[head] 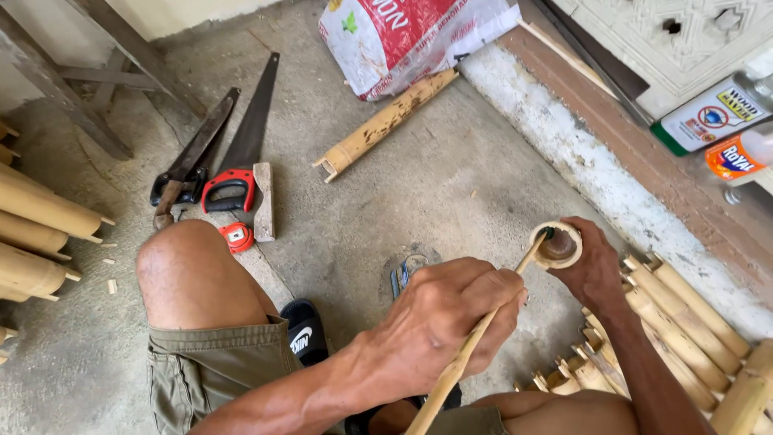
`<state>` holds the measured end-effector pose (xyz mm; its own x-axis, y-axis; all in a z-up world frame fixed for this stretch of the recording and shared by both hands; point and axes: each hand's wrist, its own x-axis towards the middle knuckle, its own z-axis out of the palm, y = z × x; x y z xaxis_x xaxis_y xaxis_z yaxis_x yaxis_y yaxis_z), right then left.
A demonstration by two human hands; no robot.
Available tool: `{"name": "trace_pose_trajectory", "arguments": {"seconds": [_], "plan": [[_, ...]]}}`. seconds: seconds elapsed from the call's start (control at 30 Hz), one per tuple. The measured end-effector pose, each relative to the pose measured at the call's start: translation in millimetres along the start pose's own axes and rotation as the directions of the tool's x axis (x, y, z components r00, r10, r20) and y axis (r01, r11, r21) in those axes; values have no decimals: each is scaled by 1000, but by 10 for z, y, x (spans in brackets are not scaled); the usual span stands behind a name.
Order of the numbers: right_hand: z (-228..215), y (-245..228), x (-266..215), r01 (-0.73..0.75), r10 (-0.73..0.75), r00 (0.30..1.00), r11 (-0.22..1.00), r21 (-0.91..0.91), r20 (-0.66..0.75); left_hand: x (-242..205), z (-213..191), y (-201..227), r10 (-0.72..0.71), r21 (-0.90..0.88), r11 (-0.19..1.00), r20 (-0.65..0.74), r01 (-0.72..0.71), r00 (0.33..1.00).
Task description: Applying a green adhesive or sealant to the ends and interiors of bamboo pieces using a stick applicator.
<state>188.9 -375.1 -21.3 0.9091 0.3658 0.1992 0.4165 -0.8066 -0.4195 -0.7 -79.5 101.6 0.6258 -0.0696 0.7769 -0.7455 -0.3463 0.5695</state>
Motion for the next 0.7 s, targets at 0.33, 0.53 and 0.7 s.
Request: {"name": "trace_pose_trajectory", "arguments": {"seconds": [0.33, 0.53, 0.7], "plan": [[46, 355, -74, -94, 101, 993, 990, 106, -59, -243, 590, -559, 12, -183, 983, -32, -18, 999], [106, 197, 27, -190, 205, 953, 978, 88, -222, 21, 713, -721, -228, -368, 900, 61, 235, 972], [224, 460, -3, 15, 1, 980, 997, 76, -197, -105, 302, -722, -444, -543, 707, 157, 452, 882]]}}
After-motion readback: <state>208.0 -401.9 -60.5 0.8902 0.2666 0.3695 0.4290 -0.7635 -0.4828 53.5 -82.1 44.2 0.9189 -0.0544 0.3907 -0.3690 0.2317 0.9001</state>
